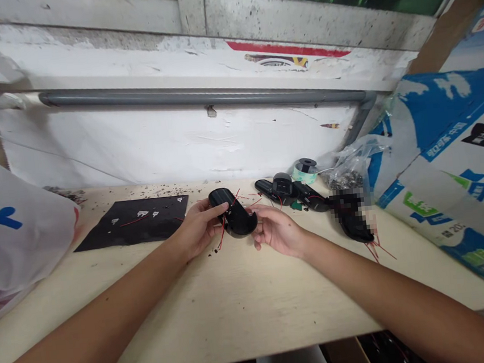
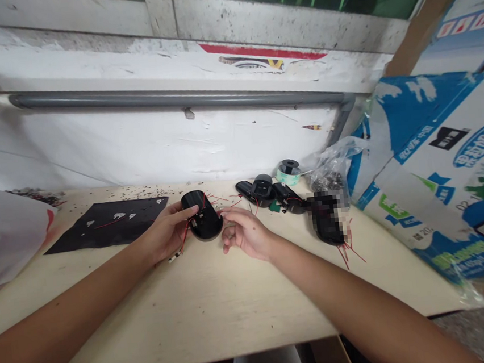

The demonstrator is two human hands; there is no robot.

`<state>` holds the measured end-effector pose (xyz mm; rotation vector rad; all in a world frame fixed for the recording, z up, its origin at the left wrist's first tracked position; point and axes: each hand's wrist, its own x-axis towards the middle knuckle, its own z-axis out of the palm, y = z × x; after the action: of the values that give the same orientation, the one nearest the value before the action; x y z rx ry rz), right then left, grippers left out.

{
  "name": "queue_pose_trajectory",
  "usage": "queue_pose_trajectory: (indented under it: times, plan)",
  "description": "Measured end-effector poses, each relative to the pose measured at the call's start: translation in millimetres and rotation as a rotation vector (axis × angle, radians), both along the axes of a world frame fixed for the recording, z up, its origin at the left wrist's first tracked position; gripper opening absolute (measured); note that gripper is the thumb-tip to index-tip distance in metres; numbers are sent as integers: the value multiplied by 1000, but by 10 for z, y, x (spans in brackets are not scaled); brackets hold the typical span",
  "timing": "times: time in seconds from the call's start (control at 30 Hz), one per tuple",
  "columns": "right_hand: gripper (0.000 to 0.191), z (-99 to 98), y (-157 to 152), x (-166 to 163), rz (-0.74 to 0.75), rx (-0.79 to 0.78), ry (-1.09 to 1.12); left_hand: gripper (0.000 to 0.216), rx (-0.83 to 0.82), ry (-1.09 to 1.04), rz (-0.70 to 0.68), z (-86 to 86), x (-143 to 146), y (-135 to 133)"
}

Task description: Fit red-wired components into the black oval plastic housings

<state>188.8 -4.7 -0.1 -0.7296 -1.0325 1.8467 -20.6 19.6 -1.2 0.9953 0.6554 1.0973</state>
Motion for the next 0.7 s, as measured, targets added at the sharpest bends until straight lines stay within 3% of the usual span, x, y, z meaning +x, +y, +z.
queue_pose_trajectory:
  times: [0.37,0.47,0.6,0.7]
  plan:
    - [31,12,-10,-7,17,30,-14,34,-36,83,68,54,27,-6]
    - [37,-1,-27,-15,-70,66,-35,30,-64,69,122,61,37,-5]
    - [38,-28,-95,-27,-417,431,-220,20,-120,15,294,75,47,8]
    - [34,-27,-170,-41,-501,785,-440,17,-128,-4,361,94,52,11]
